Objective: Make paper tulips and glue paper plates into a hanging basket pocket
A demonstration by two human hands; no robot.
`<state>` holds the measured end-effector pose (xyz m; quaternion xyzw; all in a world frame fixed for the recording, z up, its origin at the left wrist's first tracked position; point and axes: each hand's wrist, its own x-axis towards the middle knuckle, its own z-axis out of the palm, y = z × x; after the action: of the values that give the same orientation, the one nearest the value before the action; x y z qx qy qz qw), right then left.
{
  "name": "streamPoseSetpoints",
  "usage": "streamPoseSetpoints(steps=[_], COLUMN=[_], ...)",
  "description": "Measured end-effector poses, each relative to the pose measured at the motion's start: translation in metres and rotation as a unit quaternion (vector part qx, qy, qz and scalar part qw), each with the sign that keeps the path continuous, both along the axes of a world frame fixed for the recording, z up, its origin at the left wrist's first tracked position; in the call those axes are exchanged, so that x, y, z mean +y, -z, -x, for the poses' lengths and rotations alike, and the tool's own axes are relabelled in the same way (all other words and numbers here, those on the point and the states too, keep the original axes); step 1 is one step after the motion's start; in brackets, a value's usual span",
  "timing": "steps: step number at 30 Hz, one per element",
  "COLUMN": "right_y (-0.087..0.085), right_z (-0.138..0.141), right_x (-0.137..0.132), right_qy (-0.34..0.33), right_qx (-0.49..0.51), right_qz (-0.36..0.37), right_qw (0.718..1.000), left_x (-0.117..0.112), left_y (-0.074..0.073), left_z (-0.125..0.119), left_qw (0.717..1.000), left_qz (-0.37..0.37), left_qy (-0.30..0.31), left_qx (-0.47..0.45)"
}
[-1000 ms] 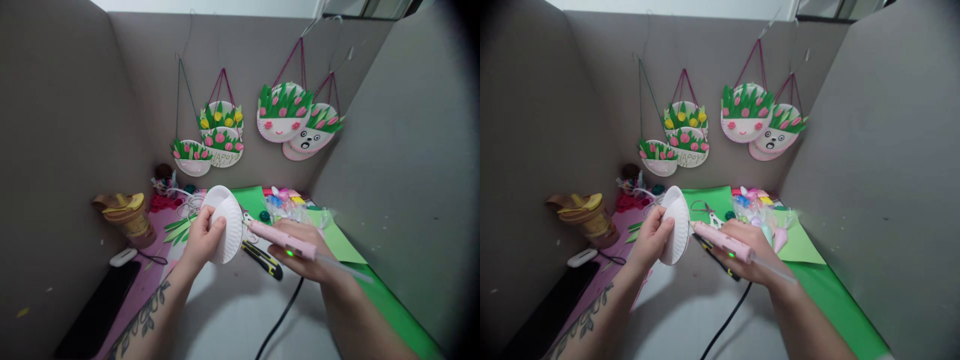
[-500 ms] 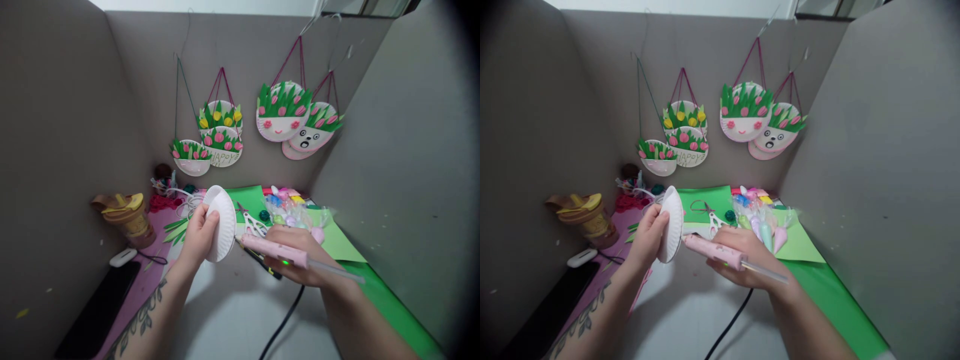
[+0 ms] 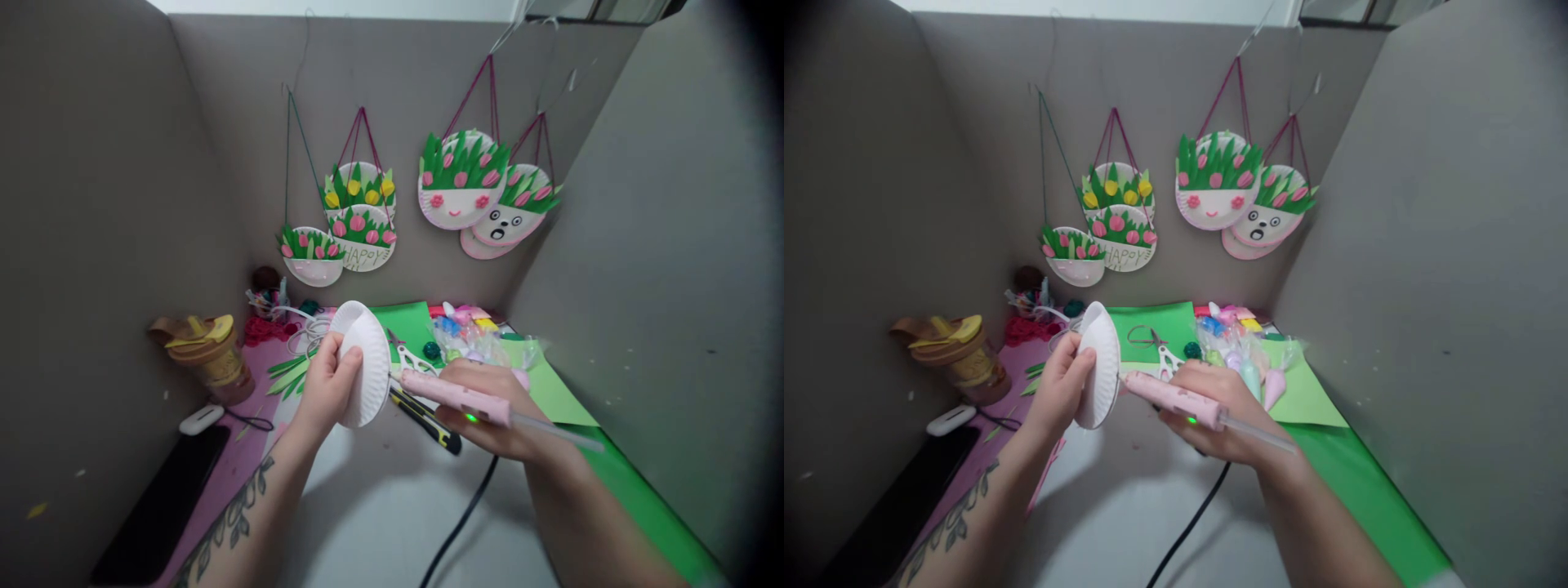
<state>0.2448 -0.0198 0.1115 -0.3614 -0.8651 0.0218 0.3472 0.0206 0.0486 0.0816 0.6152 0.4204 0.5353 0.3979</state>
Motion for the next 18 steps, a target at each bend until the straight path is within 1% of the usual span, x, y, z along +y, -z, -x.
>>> streamPoseSetpoints(steps=[8, 18], right_y=[0.0031, 0.0033], right_z=[-0.0028, -0.0053], right_x=[0.0008, 0.0025], right_qy=[-0.010, 0.026], right_qx=[-0.011, -0.005], right_qz=[0.011, 0.022], right_qw=[1.000, 0.999], left_x=[-0.0015, -0.0037], left_y=[-0.0028, -0.0020], left_z=[0.0001, -0.0011], left_qw=[1.000, 1.000], left_qz=[0.003, 0.020], left_qy=[0.009, 0.017], left_qx=[0.000, 0.016])
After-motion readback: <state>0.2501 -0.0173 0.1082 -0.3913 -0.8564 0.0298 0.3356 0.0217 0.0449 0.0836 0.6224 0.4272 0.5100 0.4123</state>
